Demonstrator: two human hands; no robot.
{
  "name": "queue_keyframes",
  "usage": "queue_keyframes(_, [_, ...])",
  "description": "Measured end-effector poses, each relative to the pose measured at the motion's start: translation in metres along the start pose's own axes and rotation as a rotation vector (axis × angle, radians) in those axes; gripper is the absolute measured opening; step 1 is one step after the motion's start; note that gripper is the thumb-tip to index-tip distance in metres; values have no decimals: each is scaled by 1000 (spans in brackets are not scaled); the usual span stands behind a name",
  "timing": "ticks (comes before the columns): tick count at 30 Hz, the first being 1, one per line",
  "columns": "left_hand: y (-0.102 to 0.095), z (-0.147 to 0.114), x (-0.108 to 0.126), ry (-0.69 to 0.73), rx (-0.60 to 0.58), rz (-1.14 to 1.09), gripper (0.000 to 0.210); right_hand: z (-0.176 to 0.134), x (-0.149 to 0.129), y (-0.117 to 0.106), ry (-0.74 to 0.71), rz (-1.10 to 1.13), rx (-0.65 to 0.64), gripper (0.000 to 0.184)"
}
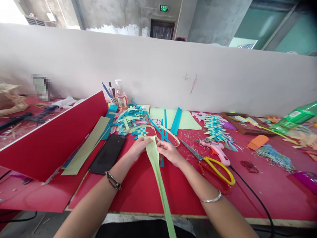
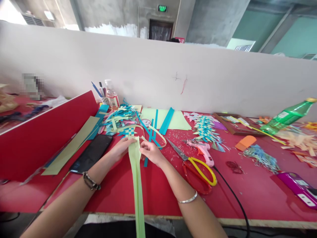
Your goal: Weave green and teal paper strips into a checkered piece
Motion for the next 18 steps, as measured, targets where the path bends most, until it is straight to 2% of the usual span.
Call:
queue_keyframes(3, [-1, 0, -3, -2, 12, -1, 29, 0, 1, 2, 30, -29, -10, 14])
queue_keyframes(10, [-1, 0, -4, 84, 94, 98, 34, 1, 3, -4, 4, -52, 80, 17])
queue_keyframes(18, [8, -5, -4, 122, -41, 245, 31, 3, 5, -5, -11, -73, 204, 36])
Point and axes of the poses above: each hand's wrist, its own z-axis towards the middle knuckle, its own y-axis out of the palm, x = y × z, the point moved 1 cm from there along z, towards the middle knuckle, and after that the axes turned 3 degrees about -x, right-handed, at the moved point
